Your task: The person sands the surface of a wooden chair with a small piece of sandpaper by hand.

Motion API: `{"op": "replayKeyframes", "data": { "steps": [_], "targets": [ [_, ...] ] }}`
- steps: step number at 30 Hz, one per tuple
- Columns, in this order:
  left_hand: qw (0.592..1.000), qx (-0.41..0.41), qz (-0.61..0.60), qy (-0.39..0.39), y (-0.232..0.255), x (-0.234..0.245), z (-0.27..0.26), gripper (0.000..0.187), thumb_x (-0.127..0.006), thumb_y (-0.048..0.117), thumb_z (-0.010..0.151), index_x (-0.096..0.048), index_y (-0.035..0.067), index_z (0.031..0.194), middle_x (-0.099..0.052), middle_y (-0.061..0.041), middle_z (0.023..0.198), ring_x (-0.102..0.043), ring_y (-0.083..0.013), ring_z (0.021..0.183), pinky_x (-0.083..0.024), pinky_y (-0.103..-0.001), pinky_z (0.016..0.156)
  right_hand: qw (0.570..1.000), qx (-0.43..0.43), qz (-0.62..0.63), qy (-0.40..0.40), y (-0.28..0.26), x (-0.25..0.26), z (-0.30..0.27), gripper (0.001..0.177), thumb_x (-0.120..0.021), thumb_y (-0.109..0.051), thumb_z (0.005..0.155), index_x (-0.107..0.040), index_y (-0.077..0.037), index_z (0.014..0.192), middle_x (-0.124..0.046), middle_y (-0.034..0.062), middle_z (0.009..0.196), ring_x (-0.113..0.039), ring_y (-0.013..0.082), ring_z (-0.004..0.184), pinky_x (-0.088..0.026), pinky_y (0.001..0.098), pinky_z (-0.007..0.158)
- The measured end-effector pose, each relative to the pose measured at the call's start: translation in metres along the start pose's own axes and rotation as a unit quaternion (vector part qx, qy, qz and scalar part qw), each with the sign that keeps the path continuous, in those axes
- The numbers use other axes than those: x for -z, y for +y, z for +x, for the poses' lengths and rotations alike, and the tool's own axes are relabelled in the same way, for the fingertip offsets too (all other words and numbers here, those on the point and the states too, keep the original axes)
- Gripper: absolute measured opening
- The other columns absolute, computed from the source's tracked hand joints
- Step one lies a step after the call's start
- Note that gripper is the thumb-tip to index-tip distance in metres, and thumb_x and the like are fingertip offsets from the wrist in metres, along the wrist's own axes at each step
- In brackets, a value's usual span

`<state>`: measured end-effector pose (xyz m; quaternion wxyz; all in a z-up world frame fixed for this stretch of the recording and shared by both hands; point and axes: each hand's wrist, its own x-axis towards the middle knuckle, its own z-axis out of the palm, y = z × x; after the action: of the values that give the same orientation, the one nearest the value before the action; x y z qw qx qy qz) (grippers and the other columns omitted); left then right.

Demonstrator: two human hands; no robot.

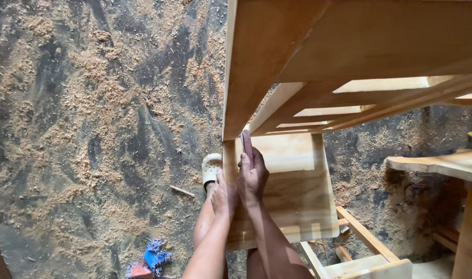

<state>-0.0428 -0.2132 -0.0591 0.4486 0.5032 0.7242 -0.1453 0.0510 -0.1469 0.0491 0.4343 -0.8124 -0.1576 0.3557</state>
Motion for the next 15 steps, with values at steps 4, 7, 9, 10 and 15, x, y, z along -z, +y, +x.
{"op": "replayKeyframes", "data": {
  "steps": [4, 7, 9, 10, 15],
  "targets": [
    [0.997, -0.050, -0.003, 0.059, -0.006, -0.008, 0.003, 0.058, -0.055, 0.043, 0.097, -0.036, 0.014, 0.144, -0.066, -0.026, 0.119, -0.064, -0.0469, 0.107, -0.051, -0.056, 0.090, 0.995, 0.093, -0.023, -0.020, -0.020, -0.003, 0.000, 0.037, -0.055, -0.016, 0.104, -0.063, 0.001, 0.136, -0.070, 0.0200, 0.114, -0.068, 0.0245, 0.102, -0.052, 0.0348, 0.085],
    [0.997, -0.052, -0.007, 0.063, -0.007, -0.009, 0.002, 0.054, -0.054, 0.041, 0.097, -0.037, 0.013, 0.141, -0.066, -0.025, 0.120, -0.064, -0.0464, 0.107, -0.051, -0.056, 0.089, 0.994, 0.092, -0.053, -0.029, -0.028, -0.013, 0.014, 0.038, -0.053, -0.019, 0.105, -0.061, 0.000, 0.138, -0.070, 0.0190, 0.132, -0.071, 0.0277, 0.121, -0.054, 0.0349, 0.097],
    [0.997, -0.045, -0.005, 0.057, -0.007, -0.008, 0.001, 0.050, -0.051, 0.039, 0.099, -0.038, 0.014, 0.141, -0.066, -0.025, 0.121, -0.065, -0.0454, 0.107, -0.051, -0.056, 0.089, 0.994, 0.069, -0.078, -0.033, -0.032, -0.012, 0.013, 0.038, -0.051, -0.020, 0.105, -0.061, -0.002, 0.137, -0.070, 0.0177, 0.132, -0.070, 0.0289, 0.121, -0.055, 0.0347, 0.096],
    [0.997, -0.042, -0.002, 0.061, -0.005, -0.008, 0.003, 0.048, -0.050, 0.038, 0.100, -0.039, 0.015, 0.141, -0.066, -0.025, 0.120, -0.065, -0.0456, 0.107, -0.051, -0.056, 0.090, 0.992, 0.083, -0.083, -0.034, -0.034, -0.007, 0.008, 0.039, -0.049, -0.020, 0.105, -0.061, -0.003, 0.138, -0.070, 0.0173, 0.131, -0.070, 0.0296, 0.120, -0.055, 0.0349, 0.095],
    [0.999, -0.005, 0.038, 0.032, -0.011, -0.015, 0.007, 0.042, -0.045, 0.029, 0.102, -0.041, 0.018, 0.143, -0.069, -0.025, 0.111, -0.067, -0.0453, 0.101, -0.053, -0.056, 0.087, 0.988, 0.128, -0.086, -0.019, -0.042, -0.007, 0.004, 0.040, -0.046, -0.018, 0.104, -0.063, -0.004, 0.138, -0.071, 0.0157, 0.132, -0.070, 0.0302, 0.120, -0.055, 0.0354, 0.095]
  ]
}}
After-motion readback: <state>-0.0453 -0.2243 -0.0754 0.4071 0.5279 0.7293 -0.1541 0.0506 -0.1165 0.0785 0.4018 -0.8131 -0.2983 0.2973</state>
